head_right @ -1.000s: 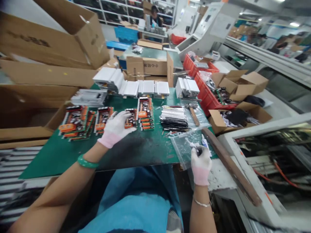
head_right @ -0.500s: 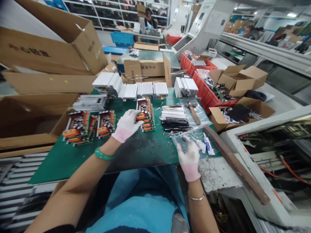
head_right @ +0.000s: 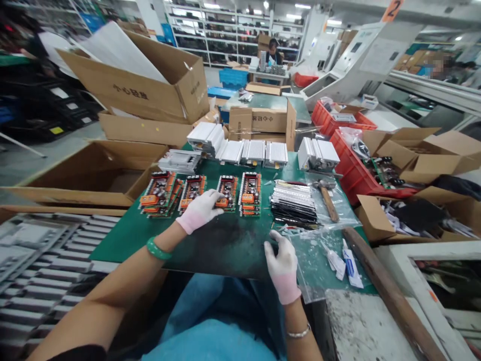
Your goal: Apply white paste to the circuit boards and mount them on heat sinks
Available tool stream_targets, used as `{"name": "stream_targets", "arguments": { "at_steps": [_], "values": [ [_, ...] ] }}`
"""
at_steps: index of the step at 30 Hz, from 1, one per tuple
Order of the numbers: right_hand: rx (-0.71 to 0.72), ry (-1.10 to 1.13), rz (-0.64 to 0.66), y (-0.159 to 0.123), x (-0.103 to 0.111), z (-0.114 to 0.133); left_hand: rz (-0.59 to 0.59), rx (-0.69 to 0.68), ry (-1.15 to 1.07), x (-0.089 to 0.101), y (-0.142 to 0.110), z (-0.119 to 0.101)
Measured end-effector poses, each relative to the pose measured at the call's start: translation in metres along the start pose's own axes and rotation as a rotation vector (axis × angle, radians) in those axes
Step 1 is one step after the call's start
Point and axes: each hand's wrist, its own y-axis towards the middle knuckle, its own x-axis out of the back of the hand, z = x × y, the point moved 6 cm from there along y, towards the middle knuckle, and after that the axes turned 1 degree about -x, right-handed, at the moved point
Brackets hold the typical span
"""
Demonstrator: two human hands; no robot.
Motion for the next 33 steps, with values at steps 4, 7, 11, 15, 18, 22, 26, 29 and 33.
{"name": "stream_targets", "arguments": {
  "at_steps": [4,7,11,15,18,22,26,29,33],
  "values": [
    [-0.079,0.063,0.031,-0.003,-0.002,-0.010,-0.138,-0.047,0.066,0.034,0.026,0.013],
    [-0.088,0.090,0.035,-0.006,-0.003,-0.014,-0.279,0.089,0.158,0.071,0.066,0.049],
    [-0.046,0.076,0.022,-0.009,-0.004,-0.014,-0.161,0.285,0.281,0.088,0.123,0.108],
    [0.012,0.052,0.008,-0.009,-0.006,-0.013,-0.097,0.342,0.294,0.087,0.158,0.148],
    [0.057,0.053,-0.014,-0.009,-0.007,-0.012,-0.061,0.358,0.299,0.081,0.173,0.165],
    [0.118,0.046,-0.049,-0.009,-0.009,-0.011,-0.039,0.367,0.295,0.072,0.184,0.175],
    [0.164,0.028,-0.071,-0.008,-0.009,-0.008,-0.092,0.383,0.287,0.070,0.186,0.174],
    [0.189,0.014,-0.067,-0.006,-0.009,-0.004,-0.174,0.364,0.281,0.080,0.182,0.167],
    [0.180,0.013,-0.046,-0.006,-0.008,-0.001,-0.278,0.363,0.272,0.112,0.170,0.162]
  ]
}}
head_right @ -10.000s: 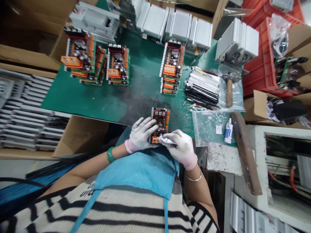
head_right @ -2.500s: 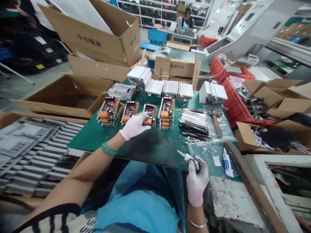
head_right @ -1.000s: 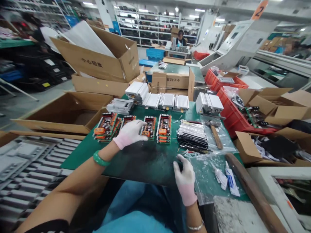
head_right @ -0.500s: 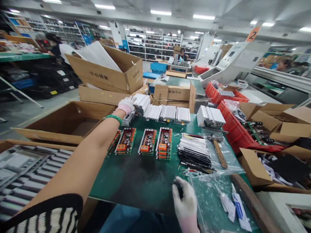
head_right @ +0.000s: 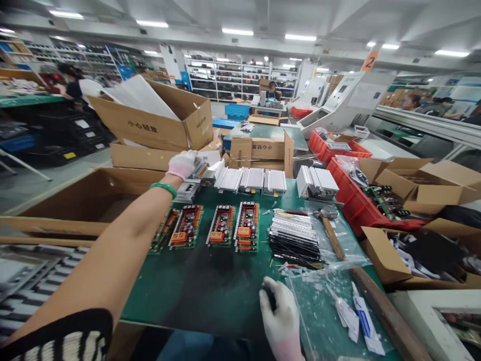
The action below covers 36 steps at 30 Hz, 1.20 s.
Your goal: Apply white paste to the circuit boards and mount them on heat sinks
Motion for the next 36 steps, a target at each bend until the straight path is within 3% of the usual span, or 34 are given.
{"name": "stream_targets", "arguments": {
  "at_steps": [3,5,8,11,12,14,17,18,20,23,27,33,36],
  "values": [
    [-0.029,0.022,0.028,-0.001,0.000,0.000,-0.110,0.078,-0.046,0.034,-0.012,0.013],
    [-0.057,0.045,0.028,-0.002,0.002,-0.001,-0.240,0.140,-0.167,0.057,-0.033,0.020],
    [-0.111,0.084,-0.037,-0.001,0.008,-0.003,-0.430,0.210,-0.485,0.080,-0.089,0.018],
    [-0.149,0.126,-0.150,-0.001,0.016,-0.003,-0.446,0.219,-0.913,0.079,-0.166,-0.004],
    [-0.156,0.139,-0.185,-0.001,0.018,-0.002,-0.416,0.225,-1.050,0.075,-0.194,-0.015],
    [-0.171,0.155,-0.257,-0.005,0.025,0.002,-0.214,0.273,-1.249,0.058,-0.245,-0.042],
    [-0.159,0.152,-0.306,-0.012,0.039,0.012,0.291,0.421,-1.445,0.022,-0.314,-0.084],
    [-0.129,0.145,-0.288,-0.013,0.044,0.017,0.409,0.455,-1.480,0.013,-0.332,-0.095],
    [-0.045,0.102,-0.177,-0.010,0.054,0.027,0.535,0.464,-1.513,0.000,-0.357,-0.109],
    [0.045,-0.065,-0.008,0.008,0.067,0.030,0.631,0.434,-1.505,-0.015,-0.373,-0.117],
    [0.066,-0.334,0.079,0.056,0.077,0.005,0.657,0.315,-1.388,-0.025,-0.368,-0.112],
    [0.074,-0.624,0.213,0.111,0.055,-0.029,0.607,0.007,-0.901,-0.029,-0.352,-0.099],
    [0.079,-0.723,0.254,0.118,0.044,-0.033,0.481,-0.030,-0.685,-0.017,-0.345,-0.088]
  ]
}}
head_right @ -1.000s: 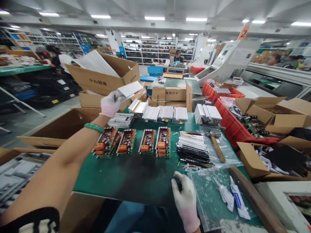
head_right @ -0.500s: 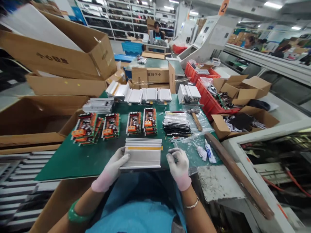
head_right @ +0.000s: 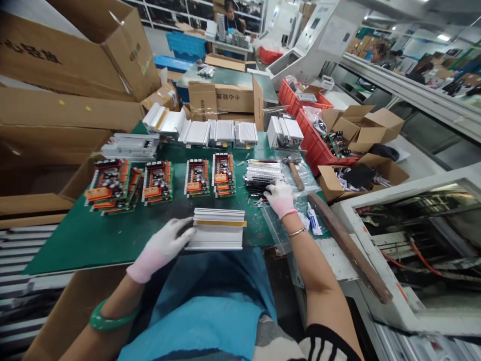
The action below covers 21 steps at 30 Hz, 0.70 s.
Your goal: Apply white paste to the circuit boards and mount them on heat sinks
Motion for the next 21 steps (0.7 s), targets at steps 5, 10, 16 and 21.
{"name": "stream_targets", "arguments": {
  "at_steps": [5,10,16,21],
  "values": [
    [0.047,-0.047,-0.007,0.003,-0.005,0.004,-0.162,-0.185,0.076,0.012,-0.015,-0.019],
    [0.025,0.083,-0.098,-0.001,0.007,0.010,-0.085,-0.670,0.160,-0.035,-0.038,-0.054],
    [-0.027,0.985,-0.096,-0.058,0.031,0.058,-0.122,-0.626,0.217,-0.044,-0.033,-0.064],
    [-0.012,1.435,0.125,-0.115,0.029,0.106,-0.164,-0.683,0.026,-0.027,-0.042,-0.085]
  ]
}}
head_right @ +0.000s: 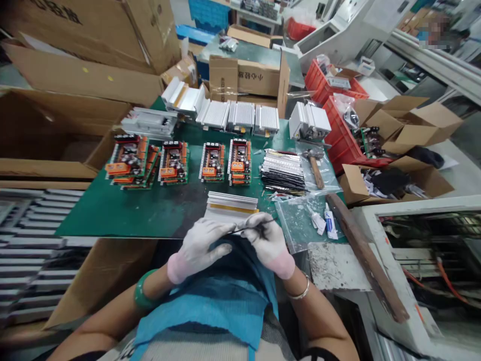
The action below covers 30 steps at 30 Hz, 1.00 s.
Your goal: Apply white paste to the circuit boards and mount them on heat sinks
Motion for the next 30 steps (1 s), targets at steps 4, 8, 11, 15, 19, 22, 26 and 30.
{"name": "stream_targets", "arguments": {
  "at_steps": [4,8,11,15,19,22,26,30],
  "values": [
    [0.074,-0.103,0.032,-0.019,0.004,0.003,-0.120,-0.015,-0.013,0.010,0.004,-0.005],
    [0.173,-0.565,0.103,-0.023,0.016,0.009,-0.162,-0.062,0.093,0.014,0.002,-0.003],
    [0.313,-0.889,0.128,-0.023,0.015,0.014,-0.129,-0.132,0.097,0.009,-0.003,-0.004],
    [0.330,-1.103,0.113,-0.016,0.017,0.012,-0.287,-0.083,0.213,0.011,-0.014,0.004],
    [0.357,-1.208,0.211,-0.005,0.021,0.007,-0.302,-0.114,0.278,0.001,-0.020,0.009],
    [0.403,-1.300,0.281,0.002,0.021,0.004,-0.286,-0.128,0.274,-0.010,-0.021,0.014],
    [0.292,-1.509,0.375,0.016,0.019,-0.006,-0.291,-0.145,0.212,-0.017,-0.021,0.017],
    [0.133,-1.596,0.508,0.028,0.010,-0.010,-0.279,-0.150,0.188,-0.017,-0.021,0.016]
  ]
}}
